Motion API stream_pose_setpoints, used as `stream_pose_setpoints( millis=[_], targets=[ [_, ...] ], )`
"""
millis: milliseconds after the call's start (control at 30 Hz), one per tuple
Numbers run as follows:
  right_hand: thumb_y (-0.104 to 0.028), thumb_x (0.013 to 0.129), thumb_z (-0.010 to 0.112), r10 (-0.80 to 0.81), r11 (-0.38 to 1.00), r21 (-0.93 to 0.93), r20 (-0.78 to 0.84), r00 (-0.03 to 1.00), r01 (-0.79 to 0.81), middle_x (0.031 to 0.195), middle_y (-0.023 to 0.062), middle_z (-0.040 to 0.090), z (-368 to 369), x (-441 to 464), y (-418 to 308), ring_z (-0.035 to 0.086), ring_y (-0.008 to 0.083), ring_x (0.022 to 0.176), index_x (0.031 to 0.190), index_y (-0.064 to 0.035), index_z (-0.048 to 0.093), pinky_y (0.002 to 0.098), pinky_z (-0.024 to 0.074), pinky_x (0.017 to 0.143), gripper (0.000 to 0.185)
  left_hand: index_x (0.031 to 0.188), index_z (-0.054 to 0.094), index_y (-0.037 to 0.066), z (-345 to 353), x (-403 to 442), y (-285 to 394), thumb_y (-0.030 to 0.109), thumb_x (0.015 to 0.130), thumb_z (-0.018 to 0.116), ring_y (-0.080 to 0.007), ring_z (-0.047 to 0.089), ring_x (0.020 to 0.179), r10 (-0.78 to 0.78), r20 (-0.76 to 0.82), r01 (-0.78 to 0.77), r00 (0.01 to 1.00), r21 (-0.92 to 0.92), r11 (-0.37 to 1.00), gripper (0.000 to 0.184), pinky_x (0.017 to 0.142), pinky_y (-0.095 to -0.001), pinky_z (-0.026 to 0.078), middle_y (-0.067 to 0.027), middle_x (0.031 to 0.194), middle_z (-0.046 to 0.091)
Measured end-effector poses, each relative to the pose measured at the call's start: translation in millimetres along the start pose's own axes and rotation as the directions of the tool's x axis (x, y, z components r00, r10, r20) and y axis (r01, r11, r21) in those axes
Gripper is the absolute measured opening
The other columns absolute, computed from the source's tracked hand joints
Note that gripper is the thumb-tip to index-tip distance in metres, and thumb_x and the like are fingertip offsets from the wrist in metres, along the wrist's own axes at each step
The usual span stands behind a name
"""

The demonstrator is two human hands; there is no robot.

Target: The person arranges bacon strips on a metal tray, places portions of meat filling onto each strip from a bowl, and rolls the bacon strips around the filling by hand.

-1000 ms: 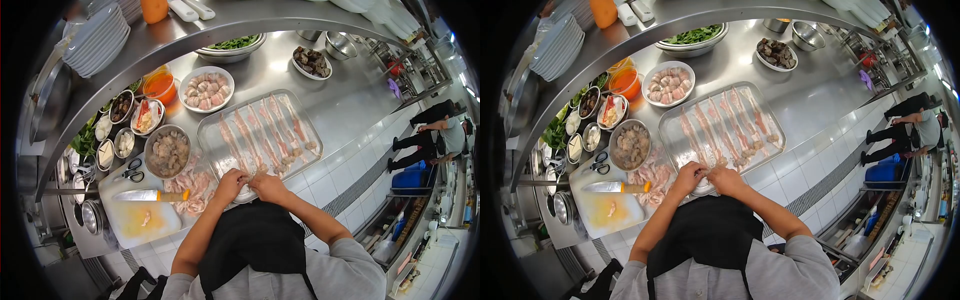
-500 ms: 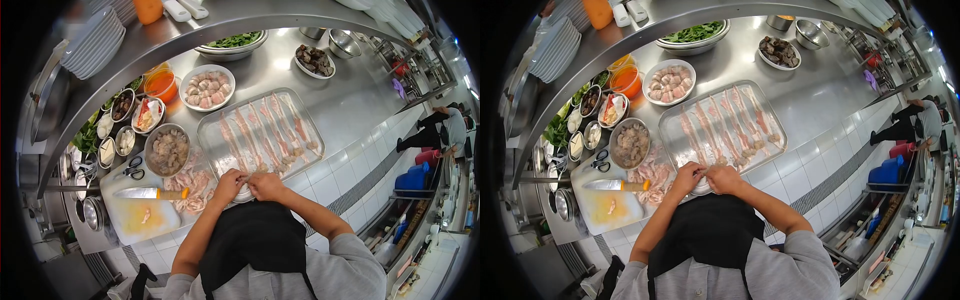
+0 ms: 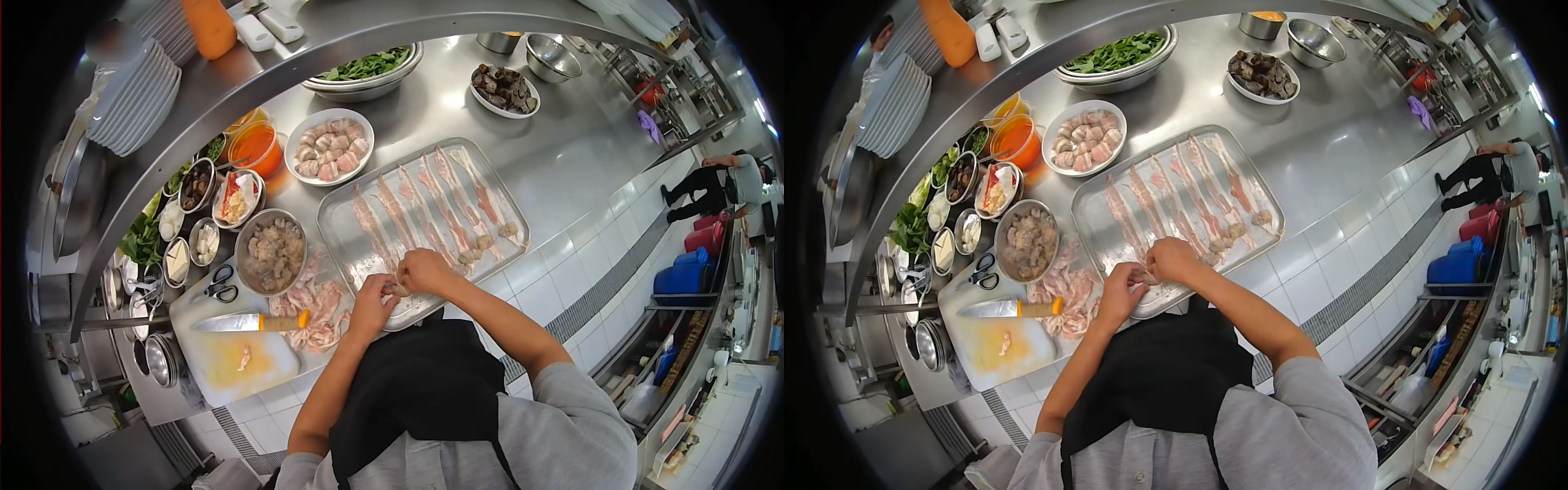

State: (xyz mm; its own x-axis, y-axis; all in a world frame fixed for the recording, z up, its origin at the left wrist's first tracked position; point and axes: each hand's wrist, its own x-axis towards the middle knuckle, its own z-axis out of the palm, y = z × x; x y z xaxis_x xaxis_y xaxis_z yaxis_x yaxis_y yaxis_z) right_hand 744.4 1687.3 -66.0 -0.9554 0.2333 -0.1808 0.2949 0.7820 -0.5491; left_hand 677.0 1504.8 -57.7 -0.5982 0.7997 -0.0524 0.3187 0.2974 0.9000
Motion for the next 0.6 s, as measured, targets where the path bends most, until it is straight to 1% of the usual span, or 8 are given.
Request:
stream_pose_setpoints(
  millis=[33,100,267,333,367,433,533,600],
  targets=[
    [-0.027,0.075,0.071,0.010,1.000,0.008,0.026,1.000,-0.010,0.079,0.0116,0.071,-1.7,0.1,-0.9,0.069,0.0322,0.080,0.084,-0.0175,0.078,0.0434,0.0551,0.074,0.015,0.114,0.061,0.004,-1.2,-1.0,5.1,-0.004,0.074,0.073,-0.0279,0.066,0.088,0.000,0.002,0.000,1.000,0.003,1.000,0.042,0.079,-0.0351,0.054,-0.0139,0.100,0.061],
    [-0.026,0.076,0.071,0.026,0.999,0.027,0.043,0.999,-0.027,0.080,0.0111,0.072,-2.8,-1.7,-3.0,0.069,0.0319,0.081,0.086,-0.0186,0.078,0.0434,0.0551,0.074,0.014,0.112,0.062,0.004,-2.7,-2.2,14.5,-0.001,0.073,0.075,-0.0306,0.062,0.097,0.102,0.026,-0.104,0.994,0.115,0.988,0.042,0.085,-0.0371,0.052,-0.0140,0.104,0.058],
    [-0.024,0.079,0.071,0.020,1.000,-0.010,0.053,0.998,-0.019,0.085,0.0094,0.072,-12.7,-14.4,-8.1,0.066,0.0328,0.087,0.095,-0.0222,0.077,0.0446,0.0540,0.077,0.018,0.110,0.064,0.003,0.4,1.2,4.1,0.002,0.072,0.076,-0.0340,0.058,0.099,0.170,0.076,-0.183,0.983,0.226,0.957,0.039,0.087,-0.0405,0.049,-0.0145,0.103,0.059],
    [-0.021,0.083,0.067,0.039,0.994,0.098,0.005,0.999,-0.039,0.094,0.0144,0.070,-13.9,-23.9,-6.7,0.062,0.0355,0.087,0.100,-0.0149,0.076,0.0427,0.0518,0.078,0.020,0.108,0.065,0.002,2.4,2.6,1.0,0.003,0.073,0.075,-0.0347,0.058,0.098,0.189,0.071,-0.201,0.979,0.243,0.949,0.037,0.087,-0.0412,0.049,-0.0146,0.102,0.059],
    [-0.021,0.083,0.067,0.037,0.995,0.097,0.005,0.999,-0.038,0.094,0.0144,0.070,-13.0,-28.5,-4.2,0.062,0.0355,0.087,0.100,-0.0149,0.076,0.0427,0.0518,0.078,0.020,0.107,0.066,0.002,4.3,3.3,-0.4,0.003,0.074,0.074,-0.0348,0.058,0.097,0.187,0.052,-0.193,0.981,0.249,0.949,0.034,0.086,-0.0413,0.049,-0.0148,0.100,0.060],
    [-0.019,0.082,0.069,-0.205,0.978,0.013,-0.047,0.978,0.206,0.094,0.0107,0.069,-8.9,-36.7,0.4,0.060,0.0320,0.094,0.103,-0.0116,0.074,0.0412,0.0491,0.084,0.023,0.105,0.067,0.002,6.3,4.7,-3.5,0.004,0.075,0.073,-0.0350,0.057,0.096,0.185,0.032,-0.187,0.982,0.255,0.949,0.031,0.085,-0.0413,0.049,-0.0149,0.098,0.060],
    [-0.021,0.084,0.066,-0.288,0.955,-0.104,-0.101,0.952,0.278,0.101,0.0076,0.067,0.1,-44.4,-0.4,0.056,0.0298,0.102,0.105,-0.0093,0.070,0.0411,0.0463,0.088,0.025,0.105,0.068,0.002,9.3,5.7,-8.7,0.005,0.077,0.071,-0.0348,0.058,0.094,0.201,0.002,-0.194,0.980,0.279,0.941,0.028,0.085,-0.0416,0.049,-0.0152,0.096,0.062],
    [-0.020,0.083,0.066,-0.292,0.953,-0.115,-0.128,0.948,0.279,0.101,0.0068,0.067,9.8,-40.1,1.6,0.055,0.0292,0.103,0.106,-0.0096,0.070,0.0416,0.0456,0.089,0.026,0.103,0.069,0.002,9.3,5.8,-11.3,0.006,0.077,0.070,-0.0344,0.059,0.095,0.152,0.007,-0.148,0.988,0.289,0.946,0.026,0.086,-0.0416,0.049,-0.0159,0.100,0.063]
  ],
)
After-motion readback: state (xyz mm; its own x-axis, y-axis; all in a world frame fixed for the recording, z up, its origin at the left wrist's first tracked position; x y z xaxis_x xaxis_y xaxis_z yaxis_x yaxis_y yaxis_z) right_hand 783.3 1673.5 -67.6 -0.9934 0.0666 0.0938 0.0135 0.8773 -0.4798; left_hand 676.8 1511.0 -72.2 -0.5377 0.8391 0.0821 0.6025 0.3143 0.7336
